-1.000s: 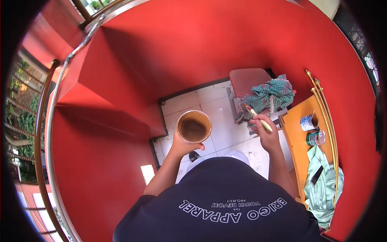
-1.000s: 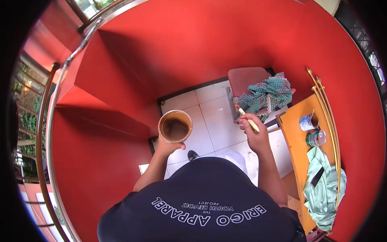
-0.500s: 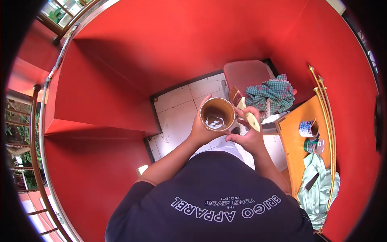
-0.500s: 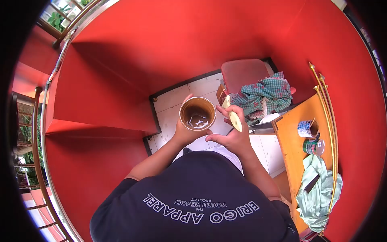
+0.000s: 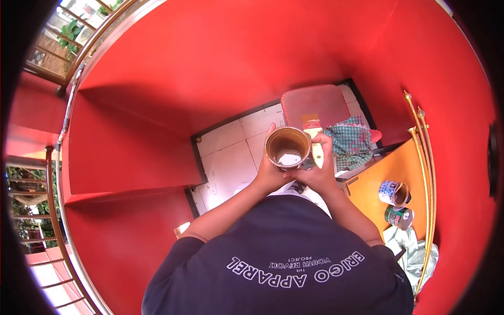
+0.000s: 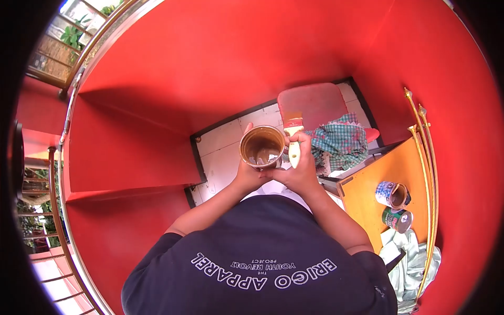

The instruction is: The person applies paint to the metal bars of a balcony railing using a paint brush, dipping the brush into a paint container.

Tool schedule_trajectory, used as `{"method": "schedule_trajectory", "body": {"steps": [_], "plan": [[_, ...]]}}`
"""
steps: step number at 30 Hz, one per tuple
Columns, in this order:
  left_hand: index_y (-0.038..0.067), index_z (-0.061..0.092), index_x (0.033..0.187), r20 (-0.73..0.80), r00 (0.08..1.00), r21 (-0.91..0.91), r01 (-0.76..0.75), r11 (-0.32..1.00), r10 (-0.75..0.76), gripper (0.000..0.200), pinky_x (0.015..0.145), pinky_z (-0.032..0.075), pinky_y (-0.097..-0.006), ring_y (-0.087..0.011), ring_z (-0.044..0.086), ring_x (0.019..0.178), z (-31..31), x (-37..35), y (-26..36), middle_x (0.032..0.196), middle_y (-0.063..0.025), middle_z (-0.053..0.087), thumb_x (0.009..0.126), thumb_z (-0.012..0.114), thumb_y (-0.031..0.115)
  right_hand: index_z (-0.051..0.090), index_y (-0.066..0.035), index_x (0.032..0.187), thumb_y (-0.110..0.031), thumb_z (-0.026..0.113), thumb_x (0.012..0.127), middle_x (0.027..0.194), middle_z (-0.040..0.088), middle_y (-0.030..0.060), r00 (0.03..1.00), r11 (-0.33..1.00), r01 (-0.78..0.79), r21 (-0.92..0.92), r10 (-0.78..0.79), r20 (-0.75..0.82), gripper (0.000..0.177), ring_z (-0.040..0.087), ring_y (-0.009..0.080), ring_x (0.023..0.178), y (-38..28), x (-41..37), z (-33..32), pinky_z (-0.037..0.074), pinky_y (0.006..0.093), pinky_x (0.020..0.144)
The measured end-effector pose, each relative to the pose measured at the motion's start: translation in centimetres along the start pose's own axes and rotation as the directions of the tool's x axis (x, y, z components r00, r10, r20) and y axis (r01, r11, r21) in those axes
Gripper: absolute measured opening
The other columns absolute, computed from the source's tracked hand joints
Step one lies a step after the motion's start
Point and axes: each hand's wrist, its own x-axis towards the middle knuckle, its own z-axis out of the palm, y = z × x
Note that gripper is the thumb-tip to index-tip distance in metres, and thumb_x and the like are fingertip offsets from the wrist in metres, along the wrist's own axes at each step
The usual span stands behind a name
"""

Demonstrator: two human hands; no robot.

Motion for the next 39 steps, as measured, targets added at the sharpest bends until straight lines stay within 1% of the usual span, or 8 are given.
{"method": "schedule_trajectory", "body": {"steps": [4, 10, 18, 23, 28, 32, 38, 39], "plan": [[0.002, 0.002, 0.152, 0.121, 0.990, 0.082, -0.081, 0.993, 0.071, 0.126, 0.112, 0.032, -0.0390, -0.0266, 0.040, 0.134, 0.0, 2.2, -1.9, 0.143, -0.0148, 0.039, 0.062, 0.088, 0.014, 0.034, -0.010, 0.112, -0.021, 0.099, 0.050, 0.109, 0.061, 0.0110, 0.997, 0.995, -0.005, -0.096, -0.003, -0.076, 0.091, 0.062, 0.0206, 0.104, -1.0, 1.4, -0.4, 0.050, 0.0330, 0.089], [0.002, 0.000, 0.152, 0.342, 0.935, 0.185, -0.162, 0.969, 0.091, 0.129, 0.114, 0.028, -0.0403, -0.0289, 0.031, 0.140, 0.0, 6.4, -2.7, 0.147, -0.0168, 0.027, 0.059, 0.087, 0.018, 0.034, -0.009, 0.112, -0.022, 0.096, 0.057, 0.108, 0.060, 0.0110, 0.960, 0.993, -0.052, 0.108, 0.079, -0.268, 0.084, 0.061, 0.0195, 0.104, 1.1, 1.9, -0.4, 0.050, 0.0331, 0.089], [0.010, -0.013, 0.153, 0.676, 0.723, -0.168, -0.038, 0.985, 0.143, 0.139, 0.109, 0.031, -0.0499, -0.0353, 0.028, 0.140, -0.5, 9.7, -1.6, 0.151, -0.0227, 0.022, 0.061, 0.089, 0.028, 0.027, -0.010, 0.120, -0.010, 0.091, 0.064, 0.124, 0.053, 0.0140, 0.799, 0.992, 0.113, 0.052, -0.060, -0.598, 0.085, 0.055, 0.0233, 0.119, 0.0, -0.8, -1.2, 0.046, 0.0374, 0.101], [0.015, -0.002, 0.155, 0.640, 0.692, 0.088, 0.367, 0.926, -0.335, 0.122, 0.107, 0.034, -0.0503, -0.0359, 0.037, 0.136, -1.8, 12.1, -8.2, 0.143, -0.0242, 0.038, 0.072, 0.086, 0.030, 0.026, -0.012, 0.120, -0.010, 0.092, 0.063, 0.130, 0.047, 0.0139, 0.623, 0.996, -0.045, -0.074, -0.030, -0.782, 0.087, 0.052, 0.0246, 0.122, -1.1, -5.9, -1.3, 0.044, 0.0380, 0.103], [0.005, 0.015, 0.153, 0.645, 0.683, 0.398, 0.081, 0.914, -0.342, 0.110, 0.108, 0.035, -0.0478, -0.0401, 0.045, 0.130, 1.5, 13.2, -12.3, 0.138, -0.0262, 0.045, 0.072, 0.085, 0.033, 0.028, -0.014, 0.120, -0.012, 0.094, 0.060, 0.137, 0.039, 0.0159, 0.506, 0.975, -0.120, -0.186, -0.101, -0.857, 0.089, 0.047, 0.0265, 0.126, -1.5, -10.9, -1.6, 0.041, 0.0406, 0.106], [0.006, 0.014, 0.152, 0.672, 0.686, 0.544, -0.202, 0.814, -0.279, 0.125, 0.109, 0.034, -0.0492, -0.0409, 0.032, 0.139, 6.8, 11.8, -13.2, 0.150, -0.0273, 0.029, 0.060, 0.087, 0.049, 0.028, -0.014, 0.120, -0.014, 0.095, 0.058, 0.139, 0.038, 0.0157, 0.438, 0.980, -0.114, -0.163, -0.098, -0.894, 0.091, 0.045, 0.0263, 0.128, -1.2, -14.2, -3.7, 0.039, 0.0408, 0.107], [0.015, 0.005, 0.155, 0.332, 0.788, 0.881, -0.063, 0.469, -0.518, 0.138, 0.111, 0.029, -0.0567, -0.0394, 0.018, 0.145, 14.3, 12.1, -12.9, 0.160, -0.0196, 0.010, 0.053, 0.088, 0.057, 0.027, -0.012, 0.120, -0.007, 0.093, 0.058, 0.131, 0.046, 0.0139, 0.554, 0.832, -0.324, -0.450, -0.219, -0.803, 0.091, 0.049, 0.0206, 0.121, -2.3, -19.2, -11.4, 0.040, 0.0366, 0.101], [0.014, 0.004, 0.155, 0.271, 0.804, 0.921, -0.057, 0.385, -0.529, 0.140, 0.110, 0.031, -0.0543, -0.0379, 0.026, 0.143, 15.3, 11.8, -13.3, 0.158, -0.0172, 0.019, 0.051, 0.089, 0.056, 0.027, -0.012, 0.119, -0.007, 0.093, 0.058, 0.129, 0.047, 0.0136, 0.552, 0.869, -0.265, -0.418, -0.219, -0.805, 0.090, 0.051, 0.0203, 0.119, -2.4, -19.8, -13.1, 0.040, 0.0362, 0.100]]}}
